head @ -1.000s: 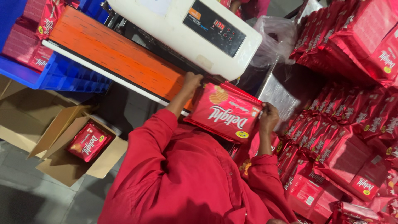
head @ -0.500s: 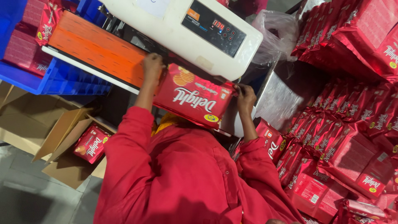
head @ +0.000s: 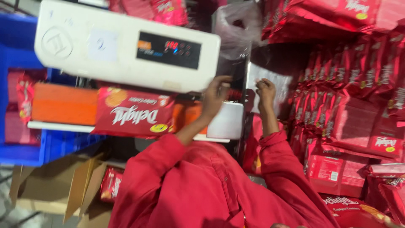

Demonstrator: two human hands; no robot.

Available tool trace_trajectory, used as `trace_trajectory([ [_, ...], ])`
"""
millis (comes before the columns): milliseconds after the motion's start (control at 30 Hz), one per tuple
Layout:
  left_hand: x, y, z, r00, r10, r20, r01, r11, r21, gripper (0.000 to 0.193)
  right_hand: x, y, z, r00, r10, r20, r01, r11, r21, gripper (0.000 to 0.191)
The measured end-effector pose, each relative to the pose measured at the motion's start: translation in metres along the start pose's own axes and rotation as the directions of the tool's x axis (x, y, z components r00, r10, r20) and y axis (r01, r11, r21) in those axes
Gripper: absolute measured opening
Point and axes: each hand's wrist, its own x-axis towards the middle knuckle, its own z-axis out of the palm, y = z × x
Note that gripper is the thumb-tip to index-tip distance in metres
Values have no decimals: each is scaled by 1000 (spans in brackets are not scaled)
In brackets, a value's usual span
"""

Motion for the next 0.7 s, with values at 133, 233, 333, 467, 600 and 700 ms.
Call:
trace_trajectory([
  [133, 68, -33, 129, 994, -45, 102, 52, 996, -74, 33, 49, -61, -48, 1000, -7, -22, 10, 991, 137, 28],
  [233, 131, -61, 173, 984, -159, 75, 131, 948, 291, 30, 78, -104, -51, 949, -292, -119, 293, 956, -12, 22],
  [333, 187, -78, 200, 997, 76, -17, -55, 841, 539, 38, 90, -150, -47, 638, -769, -45, 715, 613, -336, 18],
  [467, 237, -94, 229, 995, 82, 49, -88, 592, 801, 18, 120, -223, -43, 262, -943, 205, 623, 3, -782, 29],
  [600, 251, -106, 233, 977, 165, 137, -210, 600, 772, 6, 207, -285, -23, 630, -772, 81, 619, 436, -654, 45],
  [700, 261, -117, 223, 948, 203, 246, -314, 729, 608, 10, 251, -301, -16, 726, -649, 227, 450, 198, -871, 65],
])
